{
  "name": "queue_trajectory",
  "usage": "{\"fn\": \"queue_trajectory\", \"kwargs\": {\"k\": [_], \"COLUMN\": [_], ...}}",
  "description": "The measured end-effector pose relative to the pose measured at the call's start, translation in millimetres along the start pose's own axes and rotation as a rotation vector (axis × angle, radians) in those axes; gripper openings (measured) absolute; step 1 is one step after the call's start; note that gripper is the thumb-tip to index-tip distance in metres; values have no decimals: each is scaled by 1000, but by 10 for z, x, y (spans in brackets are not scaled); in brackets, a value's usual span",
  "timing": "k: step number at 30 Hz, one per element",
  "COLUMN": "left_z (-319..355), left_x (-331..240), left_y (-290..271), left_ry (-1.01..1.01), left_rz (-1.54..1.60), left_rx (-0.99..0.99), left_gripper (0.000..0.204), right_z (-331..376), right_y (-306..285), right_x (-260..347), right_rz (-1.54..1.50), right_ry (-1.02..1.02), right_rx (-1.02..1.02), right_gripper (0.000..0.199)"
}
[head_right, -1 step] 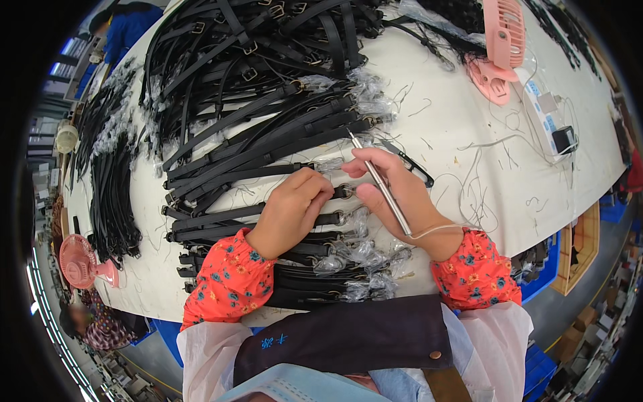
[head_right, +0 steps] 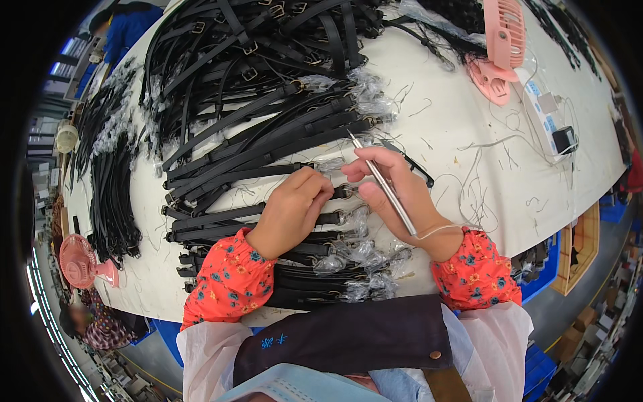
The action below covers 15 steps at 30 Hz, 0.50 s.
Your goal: The person uses a metal tool to attach metal hardware to the ends of black fabric straps. They repeatedly pick up a strap, insert the tool into the strap's end, and manipulate the hardware to secure it. The person works at a table covered with piles of straps and hardware components.
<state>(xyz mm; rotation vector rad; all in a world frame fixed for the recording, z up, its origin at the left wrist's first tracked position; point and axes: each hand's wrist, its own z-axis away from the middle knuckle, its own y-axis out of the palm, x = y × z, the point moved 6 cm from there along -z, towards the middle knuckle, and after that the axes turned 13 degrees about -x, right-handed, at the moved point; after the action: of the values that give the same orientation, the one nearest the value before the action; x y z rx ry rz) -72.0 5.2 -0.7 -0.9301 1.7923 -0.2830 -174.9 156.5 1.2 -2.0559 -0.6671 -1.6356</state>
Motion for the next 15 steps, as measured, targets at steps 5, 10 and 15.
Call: {"fn": "queue_trajectory", "kwargs": {"k": [5, 10, 15], "left_z": [-14, 22, 3], "left_x": [-11, 92, 83], "left_y": [15, -13, -134], "left_ry": [-31, -105, -271], "left_rz": [-61, 8, 145], "left_rx": [35, -15, 51], "left_gripper": [12, 16, 24], "right_z": [38, 56, 46], "right_y": [8, 14, 7], "right_x": [-69, -120, -136], "right_rz": [-298, -158, -120], "right_ry": [304, 373, 367], "right_rx": [174, 188, 159], "right_gripper": [30, 28, 27]}}
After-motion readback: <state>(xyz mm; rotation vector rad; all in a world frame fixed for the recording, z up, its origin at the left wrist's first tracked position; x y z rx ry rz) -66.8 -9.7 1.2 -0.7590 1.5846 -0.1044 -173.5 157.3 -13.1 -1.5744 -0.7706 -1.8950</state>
